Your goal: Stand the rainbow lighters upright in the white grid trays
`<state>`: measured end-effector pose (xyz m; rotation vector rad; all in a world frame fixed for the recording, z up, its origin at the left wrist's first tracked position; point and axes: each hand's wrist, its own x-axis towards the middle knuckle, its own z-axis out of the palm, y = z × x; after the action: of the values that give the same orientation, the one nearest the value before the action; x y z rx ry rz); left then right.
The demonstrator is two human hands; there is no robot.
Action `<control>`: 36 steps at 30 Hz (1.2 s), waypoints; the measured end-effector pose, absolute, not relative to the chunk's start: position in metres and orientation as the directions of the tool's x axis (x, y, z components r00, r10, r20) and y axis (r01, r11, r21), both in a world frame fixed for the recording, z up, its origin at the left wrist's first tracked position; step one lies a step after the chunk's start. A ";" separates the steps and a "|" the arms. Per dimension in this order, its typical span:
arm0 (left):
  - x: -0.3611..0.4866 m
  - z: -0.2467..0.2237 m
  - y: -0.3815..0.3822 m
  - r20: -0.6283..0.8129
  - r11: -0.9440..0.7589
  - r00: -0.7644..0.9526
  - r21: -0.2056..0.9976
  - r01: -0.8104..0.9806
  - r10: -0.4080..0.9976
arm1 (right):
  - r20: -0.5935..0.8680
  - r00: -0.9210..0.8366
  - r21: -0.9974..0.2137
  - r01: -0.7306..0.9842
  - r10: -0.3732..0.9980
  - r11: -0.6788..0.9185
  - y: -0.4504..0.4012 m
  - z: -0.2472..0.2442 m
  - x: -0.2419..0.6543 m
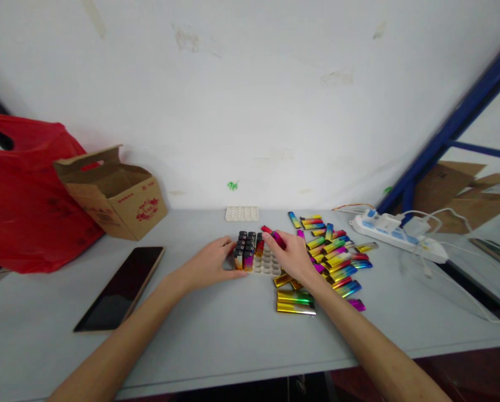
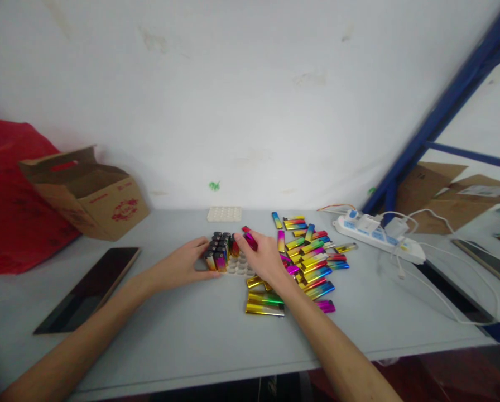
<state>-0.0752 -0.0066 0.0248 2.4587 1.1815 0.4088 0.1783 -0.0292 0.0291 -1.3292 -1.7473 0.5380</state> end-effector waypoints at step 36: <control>-0.077 0.019 -0.004 0.130 -0.596 0.611 0.447 0.667 0.781 | 0.368 -0.393 -0.425 0.735 0.843 0.528 -0.028 0.031 0.191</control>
<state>-0.0774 -0.0037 0.0186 2.4846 1.1633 0.4475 0.1913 -0.0277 0.0312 -1.2775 -2.2253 0.2603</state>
